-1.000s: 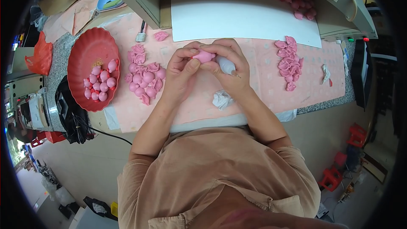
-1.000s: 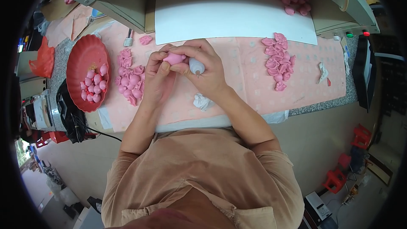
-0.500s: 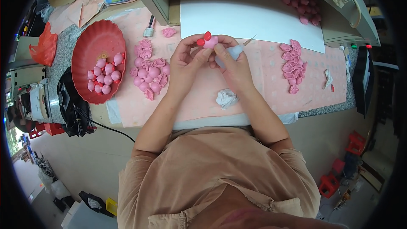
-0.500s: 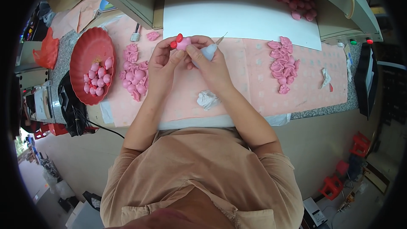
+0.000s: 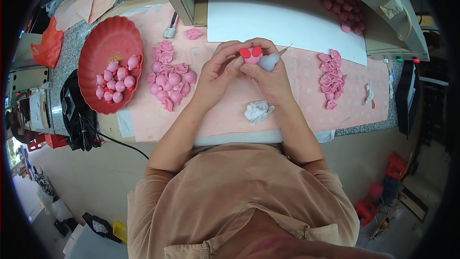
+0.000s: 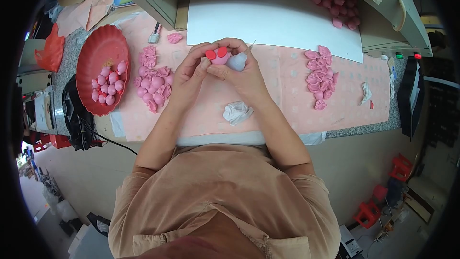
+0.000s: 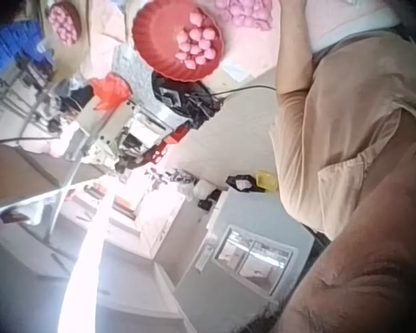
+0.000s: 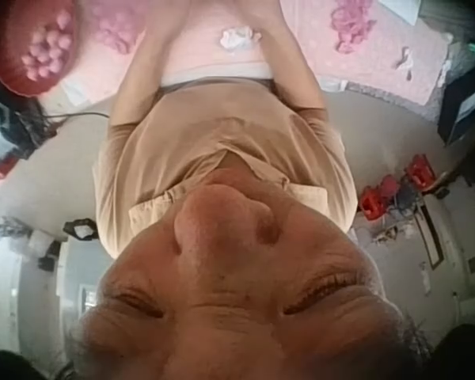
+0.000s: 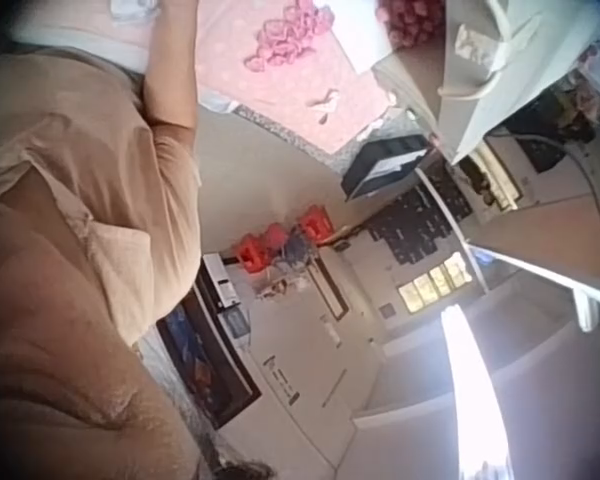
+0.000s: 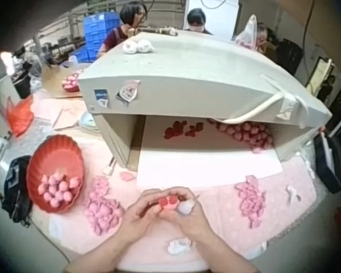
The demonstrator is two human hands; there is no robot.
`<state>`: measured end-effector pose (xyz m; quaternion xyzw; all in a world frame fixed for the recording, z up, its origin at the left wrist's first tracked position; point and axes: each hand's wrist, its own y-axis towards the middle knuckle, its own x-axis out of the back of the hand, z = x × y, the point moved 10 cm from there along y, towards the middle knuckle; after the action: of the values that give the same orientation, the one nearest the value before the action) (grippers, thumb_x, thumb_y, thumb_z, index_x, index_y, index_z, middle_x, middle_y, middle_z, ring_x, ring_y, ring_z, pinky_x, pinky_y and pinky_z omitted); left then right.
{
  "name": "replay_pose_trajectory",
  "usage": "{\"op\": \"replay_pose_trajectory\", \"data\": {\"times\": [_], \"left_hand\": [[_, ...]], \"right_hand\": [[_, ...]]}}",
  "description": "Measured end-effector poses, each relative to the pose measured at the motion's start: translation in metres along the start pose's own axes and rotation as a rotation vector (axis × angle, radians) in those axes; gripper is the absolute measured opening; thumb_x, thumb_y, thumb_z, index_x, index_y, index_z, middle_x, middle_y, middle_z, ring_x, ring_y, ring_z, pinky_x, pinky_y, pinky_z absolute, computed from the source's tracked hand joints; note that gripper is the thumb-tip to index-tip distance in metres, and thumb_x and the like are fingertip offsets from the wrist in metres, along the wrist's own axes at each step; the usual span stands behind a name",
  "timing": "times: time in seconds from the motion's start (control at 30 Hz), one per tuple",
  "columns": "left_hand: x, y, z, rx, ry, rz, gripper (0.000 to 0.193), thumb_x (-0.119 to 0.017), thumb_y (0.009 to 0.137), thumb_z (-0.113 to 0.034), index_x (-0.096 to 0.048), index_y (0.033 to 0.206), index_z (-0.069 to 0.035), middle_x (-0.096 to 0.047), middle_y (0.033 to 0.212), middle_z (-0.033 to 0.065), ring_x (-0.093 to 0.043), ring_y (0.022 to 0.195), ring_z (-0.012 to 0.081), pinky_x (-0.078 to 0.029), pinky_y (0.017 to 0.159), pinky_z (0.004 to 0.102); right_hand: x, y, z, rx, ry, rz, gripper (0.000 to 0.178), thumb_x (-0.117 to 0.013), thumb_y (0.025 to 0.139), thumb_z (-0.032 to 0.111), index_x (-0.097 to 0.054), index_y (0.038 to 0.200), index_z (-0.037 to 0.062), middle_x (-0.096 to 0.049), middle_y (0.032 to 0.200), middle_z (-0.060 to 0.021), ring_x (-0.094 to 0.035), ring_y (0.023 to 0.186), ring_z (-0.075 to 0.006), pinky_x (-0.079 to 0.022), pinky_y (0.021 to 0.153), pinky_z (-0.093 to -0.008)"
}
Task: The recorder is using a glue applicator to assemble small pink plastic toy parts at a factory workbench.
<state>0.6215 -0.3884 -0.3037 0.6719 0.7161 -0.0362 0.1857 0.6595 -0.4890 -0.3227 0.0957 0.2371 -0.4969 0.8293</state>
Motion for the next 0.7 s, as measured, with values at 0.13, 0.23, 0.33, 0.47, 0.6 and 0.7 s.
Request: {"op": "replay_pose_trajectory", "data": {"times": [0.13, 0.23, 0.33, 0.47, 0.6, 0.7], "left_hand": [[0.000, 0.001, 0.009, 0.019, -0.030, 0.015, 0.030, -0.053, 0.096, -0.011, -0.052, 0.125, -0.003, -0.049, 0.122, 0.0076, -0.053, 0.108, 0.0172, -0.047, 0.091, 0.0300], [0.001, 0.002, 0.011, 0.037, -0.163, -0.031, 0.035, -0.054, 0.096, -0.011, -0.047, 0.129, -0.002, -0.050, 0.123, 0.0101, -0.054, 0.107, 0.0175, -0.049, 0.088, 0.0291], [-0.001, 0.000, 0.014, 0.037, -0.192, 0.004, 0.038, -0.056, 0.095, -0.011, -0.044, 0.130, -0.001, -0.051, 0.120, 0.0109, -0.056, 0.101, 0.0172, -0.051, 0.082, 0.0278], [0.004, 0.000, 0.014, 0.040, -0.128, -0.055, 0.038, -0.056, 0.095, -0.012, -0.045, 0.129, 0.000, -0.052, 0.115, 0.0080, -0.056, 0.092, 0.0143, -0.052, 0.076, 0.0271], [0.000, 0.000, 0.012, 0.039, -0.120, -0.059, 0.039, -0.055, 0.095, -0.011, -0.045, 0.132, -0.002, -0.052, 0.114, 0.0064, -0.055, 0.090, 0.0112, -0.051, 0.073, 0.0249], [0.001, -0.002, 0.010, 0.000, -0.121, -0.079, 0.041, -0.055, 0.095, -0.009, -0.044, 0.134, -0.003, -0.051, 0.113, 0.0059, -0.054, 0.092, 0.0101, -0.052, 0.070, 0.0225]], "right_hand": [[0.007, 0.002, -0.010, -0.049, -0.018, 0.001, 0.036, -0.073, 0.078, -0.002, -0.054, 0.107, 0.0070, -0.056, 0.104, -0.0014, -0.056, 0.097, -0.0090, -0.051, 0.083, -0.0237], [0.002, 0.001, -0.008, -0.048, 0.005, 0.013, 0.036, -0.074, 0.079, 0.001, -0.054, 0.109, 0.0070, -0.058, 0.103, -0.0006, -0.055, 0.097, -0.0087, -0.048, 0.085, -0.0237], [0.002, 0.000, -0.006, 0.024, -0.049, 0.028, 0.037, -0.075, 0.079, 0.005, -0.055, 0.110, 0.0068, -0.059, 0.105, -0.0010, -0.055, 0.097, -0.0091, -0.047, 0.085, -0.0245], [0.002, -0.002, -0.002, 0.054, -0.110, 0.007, 0.035, -0.074, 0.081, 0.007, -0.055, 0.110, 0.0067, -0.060, 0.105, -0.0018, -0.055, 0.096, -0.0090, -0.046, 0.086, -0.0244], [-0.002, -0.003, 0.004, 0.064, -0.114, 0.018, 0.034, -0.074, 0.082, 0.010, -0.055, 0.110, 0.0063, -0.061, 0.105, -0.0032, -0.056, 0.094, -0.0091, -0.048, 0.080, -0.0240], [-0.004, -0.004, -0.001, 0.032, -0.043, 0.035, 0.033, -0.073, 0.083, 0.011, -0.055, 0.110, 0.0067, -0.061, 0.103, -0.0037, -0.056, 0.085, -0.0089, -0.048, 0.072, -0.0237]]}}
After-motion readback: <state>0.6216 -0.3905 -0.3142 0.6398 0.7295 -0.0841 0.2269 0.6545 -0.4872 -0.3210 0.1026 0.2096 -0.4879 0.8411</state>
